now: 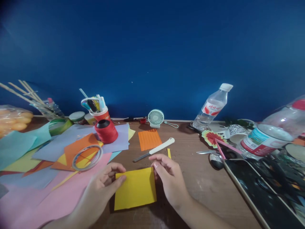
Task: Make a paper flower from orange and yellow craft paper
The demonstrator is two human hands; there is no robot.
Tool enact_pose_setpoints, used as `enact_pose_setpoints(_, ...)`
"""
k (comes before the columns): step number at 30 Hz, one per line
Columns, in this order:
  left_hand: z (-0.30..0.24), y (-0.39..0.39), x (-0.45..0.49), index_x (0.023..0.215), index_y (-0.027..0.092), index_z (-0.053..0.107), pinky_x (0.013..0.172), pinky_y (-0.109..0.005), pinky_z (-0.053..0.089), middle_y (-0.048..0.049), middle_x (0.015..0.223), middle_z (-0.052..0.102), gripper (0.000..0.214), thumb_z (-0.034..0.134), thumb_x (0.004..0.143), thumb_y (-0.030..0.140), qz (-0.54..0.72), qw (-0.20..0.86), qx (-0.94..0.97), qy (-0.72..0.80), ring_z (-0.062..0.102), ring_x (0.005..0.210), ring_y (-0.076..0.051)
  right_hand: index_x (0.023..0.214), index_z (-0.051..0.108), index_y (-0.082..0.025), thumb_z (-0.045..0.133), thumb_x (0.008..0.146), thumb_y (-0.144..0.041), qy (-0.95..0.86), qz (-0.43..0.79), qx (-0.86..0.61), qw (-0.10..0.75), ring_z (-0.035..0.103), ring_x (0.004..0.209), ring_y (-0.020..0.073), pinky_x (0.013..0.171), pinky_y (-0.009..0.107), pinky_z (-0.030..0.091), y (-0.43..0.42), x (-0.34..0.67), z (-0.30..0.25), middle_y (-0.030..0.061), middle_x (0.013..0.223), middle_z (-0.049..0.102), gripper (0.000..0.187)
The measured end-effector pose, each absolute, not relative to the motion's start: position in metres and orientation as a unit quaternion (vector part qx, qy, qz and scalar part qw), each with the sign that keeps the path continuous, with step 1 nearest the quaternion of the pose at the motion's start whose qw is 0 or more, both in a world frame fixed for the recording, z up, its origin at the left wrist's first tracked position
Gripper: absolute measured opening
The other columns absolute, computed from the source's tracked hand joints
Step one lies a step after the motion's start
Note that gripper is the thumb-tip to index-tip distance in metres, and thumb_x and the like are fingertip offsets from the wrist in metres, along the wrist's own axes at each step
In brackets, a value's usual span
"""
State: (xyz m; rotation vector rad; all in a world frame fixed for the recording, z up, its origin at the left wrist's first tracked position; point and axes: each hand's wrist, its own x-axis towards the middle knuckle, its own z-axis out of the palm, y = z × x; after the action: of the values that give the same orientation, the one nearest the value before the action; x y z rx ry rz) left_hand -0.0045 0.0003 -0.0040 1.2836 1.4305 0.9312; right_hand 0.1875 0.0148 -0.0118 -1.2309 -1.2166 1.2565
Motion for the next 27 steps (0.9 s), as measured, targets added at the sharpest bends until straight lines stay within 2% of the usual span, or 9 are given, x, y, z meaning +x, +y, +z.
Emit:
enact_pose_setpoints(7, -0.0066, 0.003, -0.0039, 0.081, 0.02, 0.054, 0.058, -0.023, 0.042, 0.0028, 0.069, 0.054, 0.016, 0.06, 0.069, 0.027, 0.393, 0.502, 0.507, 0.58, 0.051, 0.064, -0.013, 0.091, 0.064, -0.021, 0.058, 0.07, -0.02, -0.607, 0.443, -0.518, 0.409, 0.056, 0.065, 0.0148, 0.059, 0.025, 0.045, 0.008, 0.1841, -0.0129, 0.0026, 0.08, 0.065, 0.022)
enact_pose_setpoints(12, -0.005, 0.0018, -0.0025, 0.079, 0.019, 0.057, 0.057, -0.023, 0.045, 0.0019, 0.069, 0.058, 0.022, 0.067, 0.061, 0.025, 0.402, 0.537, 0.478, 0.567, 0.055, 0.064, -0.014, 0.088, 0.066, -0.022, 0.062, 0.066, -0.021, -0.607, 0.444, -0.521, 0.404, 0.061, 0.074, 0.0176, 0.065, 0.028, 0.048, 0.0087, 0.1838, -0.0138, 0.0031, 0.088, 0.068, 0.023)
enact_pose_setpoints(18, -0.0026, 0.0019, -0.0035, 0.077, 0.018, 0.062, 0.054, -0.023, 0.044, 0.0016, 0.065, 0.057, 0.019, 0.066, 0.062, 0.028, 0.381, 0.51, 0.492, 0.594, 0.053, 0.061, -0.014, 0.081, 0.066, -0.02, 0.06, 0.069, -0.026, -0.615, 0.414, -0.548, 0.389, 0.058, 0.061, 0.0147, 0.056, 0.025, 0.046, 0.0108, 0.1827, -0.0146, 0.0015, 0.076, 0.068, 0.015)
enact_pose_setpoints(21, -0.001, 0.0018, -0.0042, 0.076, 0.019, 0.063, 0.054, -0.022, 0.042, 0.0023, 0.061, 0.055, 0.016, 0.063, 0.066, 0.03, 0.371, 0.483, 0.522, 0.597, 0.05, 0.059, -0.013, 0.075, 0.065, -0.019, 0.057, 0.072, -0.027, -0.624, 0.409, -0.541, 0.388, 0.058, 0.062, 0.0142, 0.056, 0.023, 0.044, 0.0107, 0.1818, -0.0124, 0.0006, 0.071, 0.066, 0.012)
enact_pose_setpoints(27, -0.0001, 0.0018, -0.0032, 0.077, 0.018, 0.061, 0.056, -0.023, 0.042, 0.0013, 0.066, 0.057, 0.014, 0.062, 0.067, 0.028, 0.362, 0.497, 0.528, 0.586, 0.052, 0.062, -0.013, 0.065, 0.062, -0.018, 0.05, 0.076, -0.027, -0.637, 0.395, -0.55, 0.37, 0.055, 0.058, 0.0131, 0.052, 0.021, 0.04, 0.0119, 0.1829, -0.0098, -0.0009, 0.062, 0.062, 0.019)
